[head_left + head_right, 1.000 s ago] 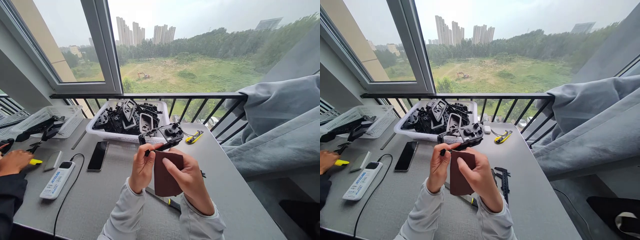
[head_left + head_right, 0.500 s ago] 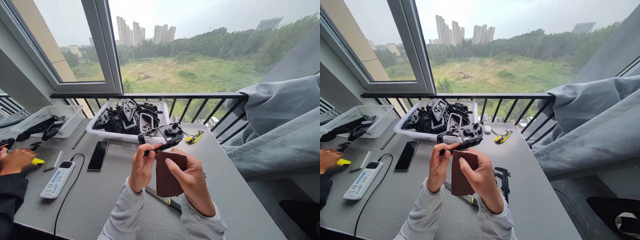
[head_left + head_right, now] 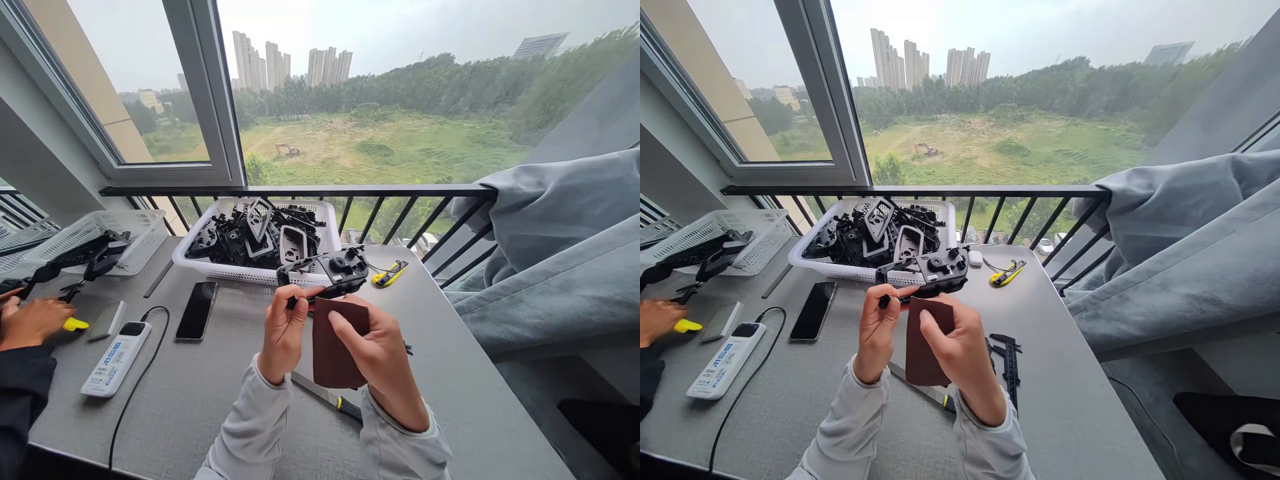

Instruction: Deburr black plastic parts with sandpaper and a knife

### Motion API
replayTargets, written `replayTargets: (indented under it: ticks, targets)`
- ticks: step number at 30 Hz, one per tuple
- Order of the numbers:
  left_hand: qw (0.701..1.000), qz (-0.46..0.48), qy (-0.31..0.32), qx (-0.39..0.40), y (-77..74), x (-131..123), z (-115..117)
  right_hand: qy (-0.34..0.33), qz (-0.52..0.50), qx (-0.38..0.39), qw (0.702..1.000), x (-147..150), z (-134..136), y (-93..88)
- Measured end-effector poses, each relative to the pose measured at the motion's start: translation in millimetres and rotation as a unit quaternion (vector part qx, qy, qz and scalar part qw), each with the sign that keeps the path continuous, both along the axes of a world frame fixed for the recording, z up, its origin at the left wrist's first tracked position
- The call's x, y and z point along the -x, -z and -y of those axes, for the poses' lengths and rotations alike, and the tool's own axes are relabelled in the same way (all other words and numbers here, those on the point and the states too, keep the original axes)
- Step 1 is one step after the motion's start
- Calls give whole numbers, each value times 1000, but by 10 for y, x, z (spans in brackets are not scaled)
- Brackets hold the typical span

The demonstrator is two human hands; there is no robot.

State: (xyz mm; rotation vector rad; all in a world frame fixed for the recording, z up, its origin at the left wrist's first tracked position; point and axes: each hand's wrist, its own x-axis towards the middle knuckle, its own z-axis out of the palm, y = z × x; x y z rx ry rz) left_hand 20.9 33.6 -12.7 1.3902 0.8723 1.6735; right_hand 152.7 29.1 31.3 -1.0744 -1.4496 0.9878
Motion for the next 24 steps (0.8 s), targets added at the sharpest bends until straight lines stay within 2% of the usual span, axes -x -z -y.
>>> replayTargets:
  ticks: [6, 11, 15, 18, 21, 24]
  targets:
    - [989, 125, 18, 73, -73, -7, -16, -20, -82, 72, 994, -66, 38, 16]
    - [987, 133, -31, 84, -84, -5, -49, -15, -127, 62, 990, -79, 75, -1]
    - [985, 136, -59, 90, -107, -35, -69, -23, -90, 46, 995, -68, 70, -14]
    - [982, 130, -106, 86, -123, -58, -83, -38, -52, 37, 997, -48, 55, -13]
    - [981, 96, -148, 76, -106, -61, -86, -48, -15, 25, 998, -30, 33, 2]
    - [984, 46, -165, 60, -60, -52, -66, -52, 10, 1, 999, -12, 15, 21]
